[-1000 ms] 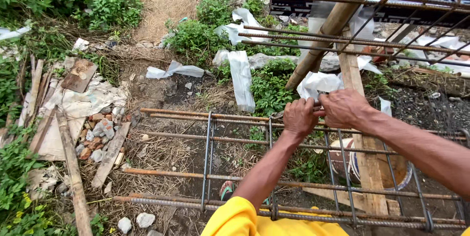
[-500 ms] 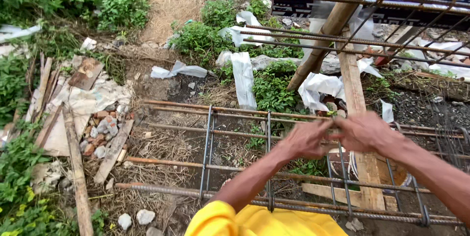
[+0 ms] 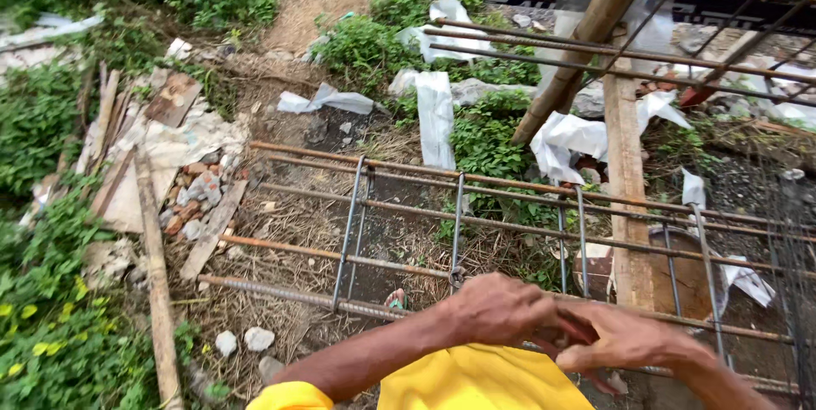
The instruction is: The person ties a rebar mesh using wire and pliers. They wrap wire around intersections of the rebar grid and twist it with pliers to secure the connections.
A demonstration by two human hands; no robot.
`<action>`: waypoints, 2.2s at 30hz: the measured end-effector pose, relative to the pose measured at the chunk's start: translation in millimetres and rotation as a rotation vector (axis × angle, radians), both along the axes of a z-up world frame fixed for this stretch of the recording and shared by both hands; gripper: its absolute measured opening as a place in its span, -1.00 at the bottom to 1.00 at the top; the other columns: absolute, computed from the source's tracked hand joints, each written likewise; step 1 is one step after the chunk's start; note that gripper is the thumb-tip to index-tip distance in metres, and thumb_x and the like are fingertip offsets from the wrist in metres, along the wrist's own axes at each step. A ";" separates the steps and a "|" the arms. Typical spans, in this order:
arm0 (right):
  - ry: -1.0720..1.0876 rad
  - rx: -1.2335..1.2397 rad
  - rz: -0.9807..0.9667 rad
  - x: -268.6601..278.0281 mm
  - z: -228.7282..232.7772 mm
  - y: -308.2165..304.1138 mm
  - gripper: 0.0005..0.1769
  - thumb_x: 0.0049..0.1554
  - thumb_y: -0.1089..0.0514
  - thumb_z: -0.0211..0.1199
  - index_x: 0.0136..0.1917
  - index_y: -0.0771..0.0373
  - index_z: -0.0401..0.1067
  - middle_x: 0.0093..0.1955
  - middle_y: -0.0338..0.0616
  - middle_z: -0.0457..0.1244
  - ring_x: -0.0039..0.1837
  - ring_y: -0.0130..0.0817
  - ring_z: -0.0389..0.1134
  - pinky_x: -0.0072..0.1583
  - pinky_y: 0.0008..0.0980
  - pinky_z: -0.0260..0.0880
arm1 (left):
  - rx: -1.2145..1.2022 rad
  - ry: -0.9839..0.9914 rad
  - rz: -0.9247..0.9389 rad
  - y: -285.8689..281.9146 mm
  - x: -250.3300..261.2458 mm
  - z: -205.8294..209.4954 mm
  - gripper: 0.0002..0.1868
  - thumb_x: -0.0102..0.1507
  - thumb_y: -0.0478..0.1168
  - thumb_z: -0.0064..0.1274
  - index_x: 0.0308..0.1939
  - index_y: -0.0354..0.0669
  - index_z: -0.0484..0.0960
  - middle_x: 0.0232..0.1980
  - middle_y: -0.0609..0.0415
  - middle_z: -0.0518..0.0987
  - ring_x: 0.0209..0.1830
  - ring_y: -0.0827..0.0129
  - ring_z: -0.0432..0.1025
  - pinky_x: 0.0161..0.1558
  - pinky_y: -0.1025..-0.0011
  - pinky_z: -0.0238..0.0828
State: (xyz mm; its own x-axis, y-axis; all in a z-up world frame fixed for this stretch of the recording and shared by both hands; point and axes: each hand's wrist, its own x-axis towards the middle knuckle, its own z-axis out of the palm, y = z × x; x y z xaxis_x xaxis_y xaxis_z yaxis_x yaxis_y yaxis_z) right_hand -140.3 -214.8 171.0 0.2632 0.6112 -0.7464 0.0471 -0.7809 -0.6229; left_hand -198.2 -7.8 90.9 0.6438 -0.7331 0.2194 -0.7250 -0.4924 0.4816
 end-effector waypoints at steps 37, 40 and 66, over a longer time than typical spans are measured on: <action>-1.086 0.405 -1.028 -15.4 -31.5 117.8 -0.86 0.27 0.19 0.29 -0.02 0.27 0.37 -0.33 -0.15 0.30 -0.35 -0.36 0.32 -0.27 -0.40 0.38 | -0.609 0.248 0.676 214.5 -93.9 -98.0 -0.77 0.38 -0.38 -0.21 -0.05 -0.31 0.61 -0.48 0.15 0.47 -0.70 0.55 0.16 -0.77 0.55 0.09; -1.130 0.511 -1.015 -20.6 -16.9 152.2 -0.50 0.10 0.25 0.37 0.18 0.21 0.13 -0.10 -0.03 0.34 -0.33 -0.33 0.37 -0.29 -0.42 0.37 | -0.741 0.386 0.588 200.7 -92.3 -94.4 -0.73 0.36 -0.43 -0.13 0.08 -0.42 0.60 -0.41 0.05 0.55 -0.64 0.51 0.28 -0.75 0.59 0.29; -1.192 0.392 -0.733 -147.3 -1.4 130.5 -0.69 0.07 0.33 0.21 0.08 0.10 0.37 -0.16 -0.27 0.30 -0.21 -0.46 0.41 -0.12 -0.53 0.49 | -0.125 0.717 -0.049 144.8 -89.8 -9.3 -0.72 0.47 -0.13 -0.18 0.15 -0.13 0.55 -0.18 -0.05 0.65 -0.45 0.18 0.48 -0.32 0.16 0.48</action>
